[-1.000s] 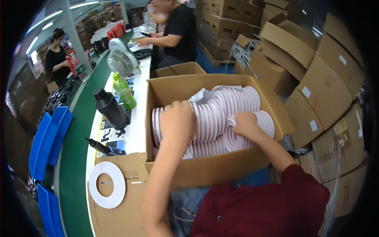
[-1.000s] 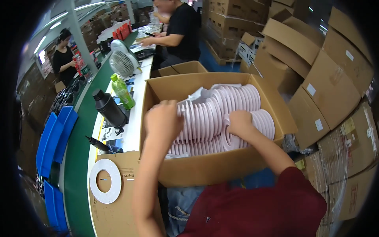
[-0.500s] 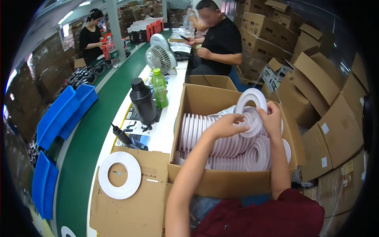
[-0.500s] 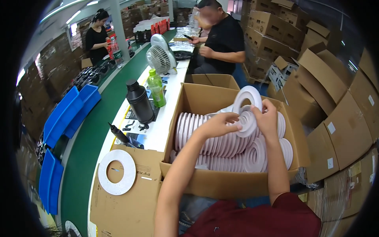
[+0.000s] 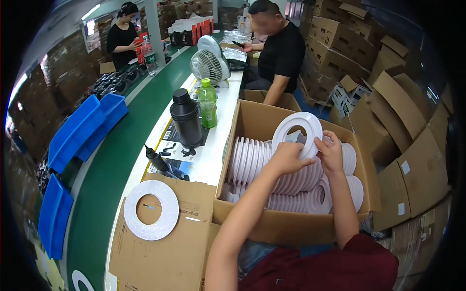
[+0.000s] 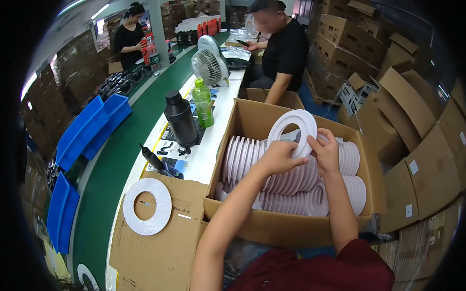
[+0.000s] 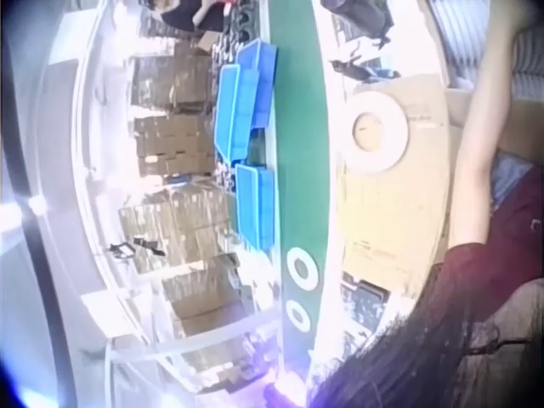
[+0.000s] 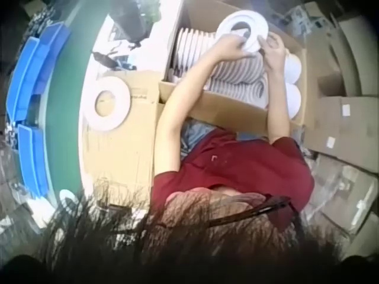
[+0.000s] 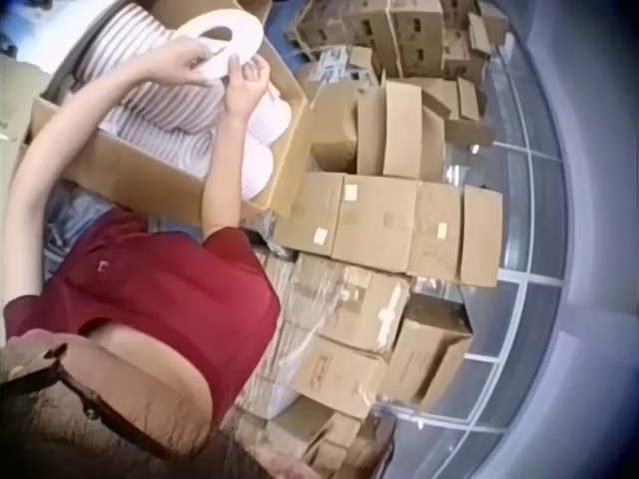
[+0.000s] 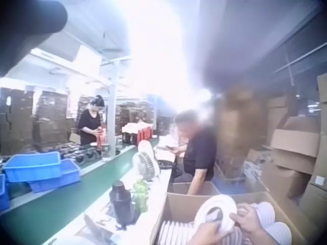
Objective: Packaging circular plastic components into cardboard boxes at a factory assembly station.
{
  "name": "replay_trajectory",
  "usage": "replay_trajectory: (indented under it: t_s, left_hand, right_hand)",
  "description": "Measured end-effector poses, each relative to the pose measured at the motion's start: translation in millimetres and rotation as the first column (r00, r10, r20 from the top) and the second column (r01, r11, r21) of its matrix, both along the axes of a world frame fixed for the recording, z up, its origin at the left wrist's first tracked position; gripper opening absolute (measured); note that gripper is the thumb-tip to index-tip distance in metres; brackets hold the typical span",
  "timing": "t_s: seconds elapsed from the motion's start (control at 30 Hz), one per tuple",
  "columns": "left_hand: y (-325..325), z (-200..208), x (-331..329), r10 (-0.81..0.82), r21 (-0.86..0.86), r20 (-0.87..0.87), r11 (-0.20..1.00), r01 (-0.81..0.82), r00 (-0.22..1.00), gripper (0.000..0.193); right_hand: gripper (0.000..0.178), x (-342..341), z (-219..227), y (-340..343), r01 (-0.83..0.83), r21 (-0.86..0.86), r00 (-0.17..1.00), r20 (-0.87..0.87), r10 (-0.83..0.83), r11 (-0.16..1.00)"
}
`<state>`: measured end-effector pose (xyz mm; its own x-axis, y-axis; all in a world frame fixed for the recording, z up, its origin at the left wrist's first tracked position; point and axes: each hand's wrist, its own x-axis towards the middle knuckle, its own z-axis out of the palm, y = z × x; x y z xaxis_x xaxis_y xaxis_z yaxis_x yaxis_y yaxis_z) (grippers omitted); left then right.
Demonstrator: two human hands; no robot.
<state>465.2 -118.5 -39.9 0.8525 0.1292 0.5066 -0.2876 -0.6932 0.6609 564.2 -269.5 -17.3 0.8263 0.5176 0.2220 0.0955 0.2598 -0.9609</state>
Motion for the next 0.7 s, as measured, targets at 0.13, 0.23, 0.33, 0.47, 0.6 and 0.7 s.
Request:
replay_trajectory:
  t_s: [0.13, 0.23, 0.33, 0.47, 0.6, 0.7]
  left_hand:
    - [-0.8, -2.2, 4.8, -0.031, -0.159, 0.002, 0.987, 0.031, 1.000, 0.041]
    - [5.9, 13.7, 2.6, 0.022, -0.325, -0.134, 0.943, -0.065, 0.991, 0.037]
    - [42.0, -2.5, -2.1, 0.116, -0.650, 0.014, 0.756, -0.079, 0.993, 0.037]
    - [48.2, 13.2, -2.4, 0.170, -0.911, 0.077, 0.413, 0.000, 0.982, 0.043]
    - [58.0, 21.7, -17.5, 0.184, -0.932, 0.165, 0.350, 0.092, 0.969, 0.057]
    - [58.1, 25.6, -20.7, 0.163, -0.950, 0.192, 0.277, 0.142, 0.968, 0.058]
  right_hand:
    - [0.033, 13.4, -4.4, -6.9, 0.058, 0.069, 0.998, -0.039, -0.055, 0.996]
    - [0.031, 30.2, -8.1, -16.4, 0.119, 0.137, 0.992, -0.051, -0.113, 0.983]
    - [0.030, 19.8, -4.0, -5.8, 0.151, 0.187, 0.987, -0.089, -0.136, 0.971]
    - [0.022, 32.7, -2.4, -23.2, 0.205, 0.199, 0.979, -0.053, -0.198, 0.958]
    - [0.032, 18.3, 11.1, -19.8, 0.236, 0.332, 0.972, -0.065, -0.227, 0.914]
    - [0.038, 17.6, 1.9, -17.4, 0.177, 0.195, 0.984, -0.059, -0.168, 0.965]
